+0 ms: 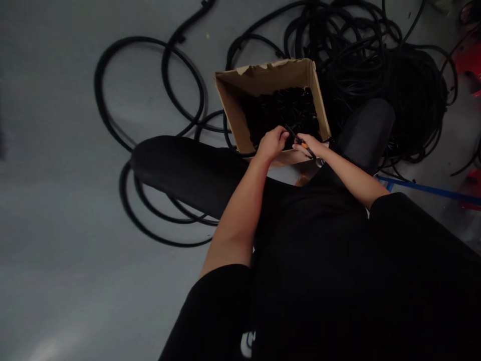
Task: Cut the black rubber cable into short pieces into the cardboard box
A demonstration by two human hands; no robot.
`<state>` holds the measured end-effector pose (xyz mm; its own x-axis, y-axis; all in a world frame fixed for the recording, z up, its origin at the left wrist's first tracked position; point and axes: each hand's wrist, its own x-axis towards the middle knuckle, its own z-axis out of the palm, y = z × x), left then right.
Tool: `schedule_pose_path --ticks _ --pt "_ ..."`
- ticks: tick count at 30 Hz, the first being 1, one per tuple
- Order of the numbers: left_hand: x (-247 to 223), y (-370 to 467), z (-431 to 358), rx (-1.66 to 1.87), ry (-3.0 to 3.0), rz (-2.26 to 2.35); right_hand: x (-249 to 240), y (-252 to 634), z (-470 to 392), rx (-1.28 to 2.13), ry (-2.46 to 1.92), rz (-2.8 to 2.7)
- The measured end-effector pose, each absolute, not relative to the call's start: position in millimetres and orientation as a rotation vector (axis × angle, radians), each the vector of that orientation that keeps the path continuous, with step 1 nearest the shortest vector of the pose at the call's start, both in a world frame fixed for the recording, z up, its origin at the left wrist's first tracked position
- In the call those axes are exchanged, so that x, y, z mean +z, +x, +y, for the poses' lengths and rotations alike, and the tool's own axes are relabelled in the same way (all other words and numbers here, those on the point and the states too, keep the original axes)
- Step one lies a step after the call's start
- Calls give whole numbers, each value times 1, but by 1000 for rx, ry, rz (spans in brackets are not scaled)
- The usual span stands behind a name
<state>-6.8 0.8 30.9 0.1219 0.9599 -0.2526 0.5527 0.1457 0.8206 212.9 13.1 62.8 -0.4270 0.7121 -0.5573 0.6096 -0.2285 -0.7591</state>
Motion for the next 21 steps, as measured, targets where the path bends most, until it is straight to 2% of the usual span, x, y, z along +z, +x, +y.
schedule_pose_path --ticks 12,16,21 --pt "16 -20 11 563 1431 1500 74 214 18 1554 -1555 -1987" --pt "16 -22 13 602 1396 1517 71 215 14 1650 -1588 -1904" --pt "41 -17 11 656 1457 1516 50 214 13 1822 -1587 -1647"
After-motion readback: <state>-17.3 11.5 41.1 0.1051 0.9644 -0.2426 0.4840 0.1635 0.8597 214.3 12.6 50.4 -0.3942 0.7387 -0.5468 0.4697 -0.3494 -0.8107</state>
